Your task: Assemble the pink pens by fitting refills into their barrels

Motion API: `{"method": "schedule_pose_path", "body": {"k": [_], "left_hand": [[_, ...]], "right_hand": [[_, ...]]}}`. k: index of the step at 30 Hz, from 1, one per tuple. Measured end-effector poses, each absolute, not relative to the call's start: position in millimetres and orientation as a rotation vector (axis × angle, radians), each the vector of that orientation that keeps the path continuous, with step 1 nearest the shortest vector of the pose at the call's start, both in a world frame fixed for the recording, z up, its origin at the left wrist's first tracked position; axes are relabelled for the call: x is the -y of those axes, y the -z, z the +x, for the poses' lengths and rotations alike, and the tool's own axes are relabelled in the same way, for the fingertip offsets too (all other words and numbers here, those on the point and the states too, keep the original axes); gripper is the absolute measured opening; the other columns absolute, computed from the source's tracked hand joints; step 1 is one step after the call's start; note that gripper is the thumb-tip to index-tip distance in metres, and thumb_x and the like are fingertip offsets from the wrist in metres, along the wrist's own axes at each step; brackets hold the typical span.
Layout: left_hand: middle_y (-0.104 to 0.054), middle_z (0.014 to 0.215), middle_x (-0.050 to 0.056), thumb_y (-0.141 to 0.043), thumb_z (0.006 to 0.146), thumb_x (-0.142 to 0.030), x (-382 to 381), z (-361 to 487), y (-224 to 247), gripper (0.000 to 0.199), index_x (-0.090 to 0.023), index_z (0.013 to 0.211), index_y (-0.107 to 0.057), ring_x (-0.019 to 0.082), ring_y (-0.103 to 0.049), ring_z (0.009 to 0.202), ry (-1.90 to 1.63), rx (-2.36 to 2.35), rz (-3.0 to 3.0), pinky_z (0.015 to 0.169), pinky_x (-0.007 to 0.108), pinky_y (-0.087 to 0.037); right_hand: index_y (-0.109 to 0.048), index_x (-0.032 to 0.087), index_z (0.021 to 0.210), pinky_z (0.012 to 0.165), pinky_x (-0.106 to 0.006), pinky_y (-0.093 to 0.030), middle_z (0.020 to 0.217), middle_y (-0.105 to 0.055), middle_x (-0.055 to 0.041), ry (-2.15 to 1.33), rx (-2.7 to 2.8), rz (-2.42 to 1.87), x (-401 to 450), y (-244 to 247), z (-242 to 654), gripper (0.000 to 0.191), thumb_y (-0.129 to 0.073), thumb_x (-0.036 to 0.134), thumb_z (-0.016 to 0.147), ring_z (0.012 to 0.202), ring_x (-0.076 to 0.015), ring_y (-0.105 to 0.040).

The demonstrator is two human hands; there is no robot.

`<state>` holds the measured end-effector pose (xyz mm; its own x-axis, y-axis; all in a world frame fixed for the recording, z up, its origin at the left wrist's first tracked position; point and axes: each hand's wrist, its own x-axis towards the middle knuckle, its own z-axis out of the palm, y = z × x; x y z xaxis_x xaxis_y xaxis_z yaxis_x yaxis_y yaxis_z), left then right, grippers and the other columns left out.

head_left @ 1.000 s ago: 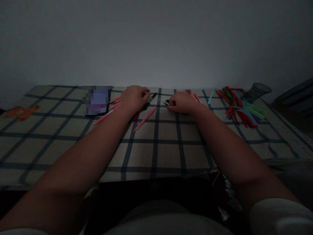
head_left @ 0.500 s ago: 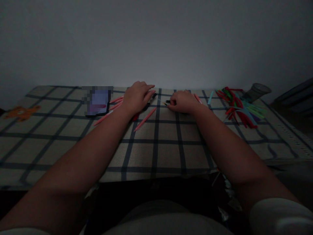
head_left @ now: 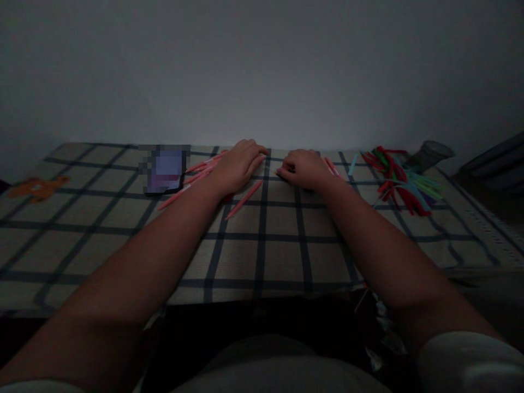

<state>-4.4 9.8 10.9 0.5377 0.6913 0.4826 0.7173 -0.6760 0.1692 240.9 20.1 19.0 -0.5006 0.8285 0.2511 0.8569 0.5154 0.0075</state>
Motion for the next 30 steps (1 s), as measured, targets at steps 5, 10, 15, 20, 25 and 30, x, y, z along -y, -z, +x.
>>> {"method": "schedule_pose_path", "body": {"k": [5, 10, 15, 20, 25, 30], "left_hand": [[-0.068, 0.121, 0.013, -0.046, 0.112, -0.049, -9, -3, -11, 0.043, -0.024, 0.129, -0.077, 0.032, -0.06, 0.118, 0.763, 1.16, -2.682, 0.102, 0.046, -0.047], [-0.069, 0.116, 0.012, -0.05, 0.111, -0.054, -5, -4, -13, 0.046, -0.028, 0.138, -0.077, 0.029, -0.063, 0.111, 0.703, 1.19, -2.656, 0.095, 0.043, -0.048], [-0.071, 0.117, 0.009, -0.049, 0.112, -0.05, -2, -2, -10, 0.043, -0.032, 0.141, -0.075, 0.025, -0.067, 0.105, 0.697, 1.183, -2.731, 0.091, 0.038, -0.05], [-0.074, 0.118, 0.009, -0.05, 0.113, -0.047, -1, 0, -8, 0.041, -0.032, 0.143, -0.074, 0.025, -0.069, 0.11, 0.7, 1.137, -2.734, 0.095, 0.037, -0.052], [-0.076, 0.115, 0.011, -0.051, 0.113, -0.046, -4, -1, -6, 0.042, -0.025, 0.14, -0.075, 0.026, -0.07, 0.112, 0.729, 1.056, -2.737, 0.097, 0.037, -0.052], [-0.077, 0.116, 0.01, -0.049, 0.115, -0.044, -8, -1, -3, 0.039, -0.024, 0.136, -0.075, 0.024, -0.07, 0.113, 0.687, 1.012, -2.733, 0.098, 0.035, -0.051]], "right_hand": [[-0.081, 0.019, 0.117, 0.094, -0.042, -0.041, 0.119, -0.078, -0.0162, 0.147, 2.476, -1.303, -21, -18, 241, 0.039, -0.053, 0.044, 0.105, 0.111, -0.0328, -0.063], [-0.078, 0.019, 0.129, 0.096, -0.043, -0.04, 0.119, -0.077, -0.0162, 0.114, 2.459, -1.214, -21, -16, 240, 0.041, -0.053, 0.041, 0.104, 0.11, -0.0335, -0.062], [-0.074, 0.021, 0.137, 0.098, -0.043, -0.038, 0.12, -0.077, -0.0157, 0.113, 2.456, -1.177, -21, -14, 239, 0.045, -0.053, 0.044, 0.105, 0.111, -0.034, -0.061], [-0.074, 0.021, 0.138, 0.099, -0.044, -0.038, 0.122, -0.077, -0.0154, 0.13, 2.47, -1.169, -23, -10, 239, 0.045, -0.052, 0.043, 0.106, 0.114, -0.0338, -0.06], [-0.078, 0.021, 0.132, 0.099, -0.044, -0.039, 0.119, -0.077, -0.0159, 0.147, 2.474, -1.179, -26, -8, 239, 0.041, -0.051, 0.038, 0.106, 0.113, -0.0338, -0.061], [-0.08, 0.02, 0.126, 0.096, -0.043, -0.04, 0.117, -0.078, -0.0158, 0.147, 2.459, -1.12, -29, -5, 240, 0.038, -0.053, 0.038, 0.107, 0.11, -0.0332, -0.062]]}}
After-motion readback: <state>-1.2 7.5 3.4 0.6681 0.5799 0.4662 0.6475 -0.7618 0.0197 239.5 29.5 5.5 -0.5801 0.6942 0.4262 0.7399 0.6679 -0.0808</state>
